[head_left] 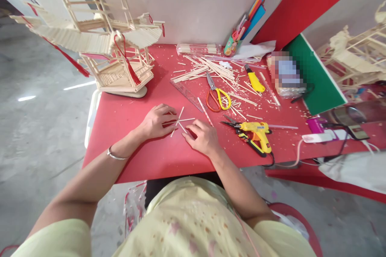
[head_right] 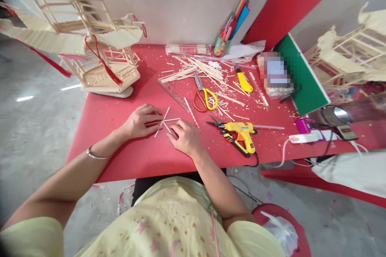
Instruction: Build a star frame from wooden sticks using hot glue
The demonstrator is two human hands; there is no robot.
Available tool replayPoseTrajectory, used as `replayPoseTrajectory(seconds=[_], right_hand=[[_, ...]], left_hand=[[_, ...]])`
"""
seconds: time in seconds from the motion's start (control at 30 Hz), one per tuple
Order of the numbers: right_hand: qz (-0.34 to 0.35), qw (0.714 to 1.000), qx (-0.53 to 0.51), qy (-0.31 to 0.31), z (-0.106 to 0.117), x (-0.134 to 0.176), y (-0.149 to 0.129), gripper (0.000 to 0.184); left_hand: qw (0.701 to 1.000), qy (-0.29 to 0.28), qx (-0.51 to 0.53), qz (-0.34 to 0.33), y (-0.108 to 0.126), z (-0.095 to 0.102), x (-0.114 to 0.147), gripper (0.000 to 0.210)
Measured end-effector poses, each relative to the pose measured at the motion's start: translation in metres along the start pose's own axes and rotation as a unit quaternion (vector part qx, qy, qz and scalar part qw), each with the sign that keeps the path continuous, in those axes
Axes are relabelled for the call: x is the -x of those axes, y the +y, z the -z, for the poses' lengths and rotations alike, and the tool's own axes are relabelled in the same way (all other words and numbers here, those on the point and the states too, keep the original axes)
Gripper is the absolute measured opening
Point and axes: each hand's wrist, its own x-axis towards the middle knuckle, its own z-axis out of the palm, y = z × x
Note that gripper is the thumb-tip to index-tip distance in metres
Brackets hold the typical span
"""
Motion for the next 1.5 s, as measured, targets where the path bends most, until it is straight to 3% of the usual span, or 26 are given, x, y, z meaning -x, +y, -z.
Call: replayPoseTrajectory(seconds=[0.27, 0.73, 0.87, 1.13, 1.23, 1.5], right_hand=[[-0.016, 0.999, 0.031, 0.005, -0.007, 0.007, -0.008, 0.019], [-0.024, 0.997, 0.074, -0.004, -0.007, 0.008, -0.018, 0.029], [-0.059, 0.994, 0.085, -0.031, -0.006, 0.009, -0.025, 0.026], [-0.209, 0.963, 0.111, -0.128, 0.01, -0.005, -0.045, 0.023], [-0.223, 0.951, 0.137, -0.164, 0.014, -0.013, -0.052, 0.022], [-0.229, 0.943, 0.149, -0.188, 0.013, -0.012, -0.062, 0.024]], left_hand=[[1.0, -0.001, -0.018, -0.014, -0.001, -0.003, 0.0, 0.036], [0.998, -0.016, -0.052, -0.006, -0.002, -0.005, 0.001, 0.038], [0.999, -0.018, -0.047, 0.001, -0.003, -0.006, 0.001, 0.039], [0.999, -0.014, -0.043, -0.006, -0.004, -0.007, 0.001, 0.039], [0.999, -0.011, -0.044, -0.006, -0.004, -0.007, 0.001, 0.038], [0.999, -0.009, -0.045, -0.007, -0.004, -0.007, 0.001, 0.038]])
